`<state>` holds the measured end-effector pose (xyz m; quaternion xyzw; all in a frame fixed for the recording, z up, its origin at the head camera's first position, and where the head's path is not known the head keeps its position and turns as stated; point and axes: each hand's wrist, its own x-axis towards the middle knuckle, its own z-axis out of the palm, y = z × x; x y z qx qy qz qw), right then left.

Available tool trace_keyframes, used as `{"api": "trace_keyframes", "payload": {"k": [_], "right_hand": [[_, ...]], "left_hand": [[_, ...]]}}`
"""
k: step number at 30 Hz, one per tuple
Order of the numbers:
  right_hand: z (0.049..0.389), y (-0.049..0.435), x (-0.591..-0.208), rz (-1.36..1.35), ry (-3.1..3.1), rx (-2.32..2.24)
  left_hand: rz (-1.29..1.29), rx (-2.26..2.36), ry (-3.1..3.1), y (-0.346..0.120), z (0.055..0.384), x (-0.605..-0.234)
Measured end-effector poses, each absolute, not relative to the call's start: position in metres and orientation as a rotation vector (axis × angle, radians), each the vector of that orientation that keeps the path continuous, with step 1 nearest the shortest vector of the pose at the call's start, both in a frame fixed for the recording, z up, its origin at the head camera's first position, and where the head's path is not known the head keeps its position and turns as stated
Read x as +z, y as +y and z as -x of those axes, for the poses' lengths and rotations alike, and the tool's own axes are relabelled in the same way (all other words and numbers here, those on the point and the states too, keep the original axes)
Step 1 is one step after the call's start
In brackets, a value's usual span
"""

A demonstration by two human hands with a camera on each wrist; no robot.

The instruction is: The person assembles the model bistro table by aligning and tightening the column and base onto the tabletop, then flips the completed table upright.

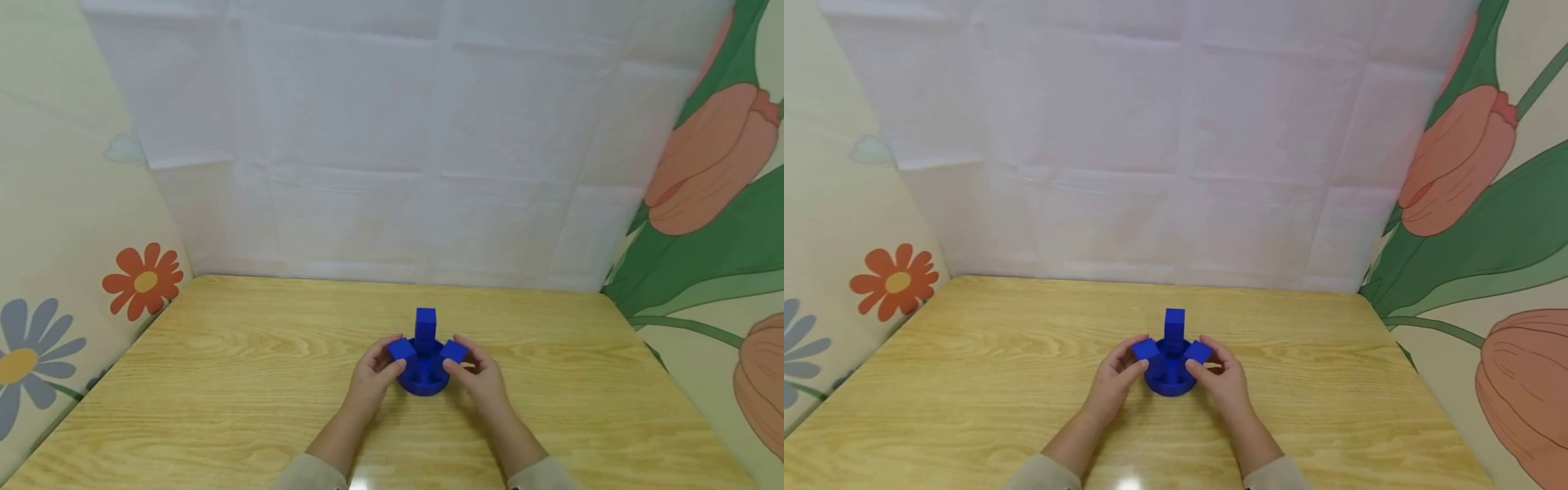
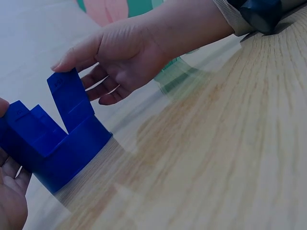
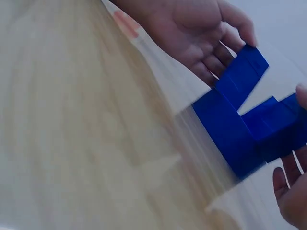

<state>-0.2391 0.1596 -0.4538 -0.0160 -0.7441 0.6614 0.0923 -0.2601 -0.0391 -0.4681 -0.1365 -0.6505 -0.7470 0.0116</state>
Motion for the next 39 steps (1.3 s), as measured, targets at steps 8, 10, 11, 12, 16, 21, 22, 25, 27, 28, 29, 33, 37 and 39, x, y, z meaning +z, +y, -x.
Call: {"api": "trace_keyframes", "payload": {"k": [8, 10, 11, 12, 16, 21, 22, 25, 27, 28, 29, 33, 37, 39], "right_hand": [[0.236, 0.138, -0.456, 0.226, -2.058, 1.952], [0.236, 0.135, -0.456, 0.248, -2.042, 1.936], [0.235, 0.133, -0.456, 0.257, -2.040, 1.925], [0.235, 0.132, -0.456, 0.264, -2.035, 1.915], [0.235, 0.129, -0.456, 0.291, -2.023, 1.896], [0.234, 0.125, -0.455, 0.338, -1.994, 1.900], [0.234, 0.125, -0.454, 0.345, -1.987, 1.903], [0.233, 0.124, -0.454, 0.346, -1.981, 1.903], [0.233, 0.125, -0.454, 0.322, -2.009, 1.890], [0.234, 0.127, -0.455, 0.302, -2.031, 1.883], [0.234, 0.129, -0.455, 0.276, -2.066, 1.864], [0.238, 0.143, -0.450, 0.116, -2.315, 1.744], [0.242, 0.161, -0.432, -0.083, -2.668, 1.514], [0.242, 0.168, -0.420, -0.179, -2.815, 1.357]], "left_hand": [[0.426, -2.299, -2.046, -0.040, 0.259, -0.468], [0.421, -2.304, -2.042, -0.040, 0.260, -0.468], [0.422, -2.303, -2.042, -0.040, 0.259, -0.468], [0.422, -2.302, -2.044, -0.040, 0.259, -0.467], [0.432, -2.294, -2.050, -0.041, 0.259, -0.467], [0.432, -2.297, -2.052, -0.041, 0.259, -0.466], [0.430, -2.303, -2.048, -0.041, 0.259, -0.466], [0.430, -2.307, -2.046, -0.040, 0.260, -0.465], [0.428, -2.299, -2.055, -0.040, 0.260, -0.465], [0.428, -2.295, -2.060, -0.040, 0.260, -0.466], [0.426, -2.287, -2.068, -0.040, 0.259, -0.466], [0.434, -2.284, -2.075, -0.040, 0.259, -0.467], [0.447, -2.301, -2.065, -0.038, 0.259, -0.467], [0.445, -2.304, -2.066, -0.038, 0.260, -0.467]]}}
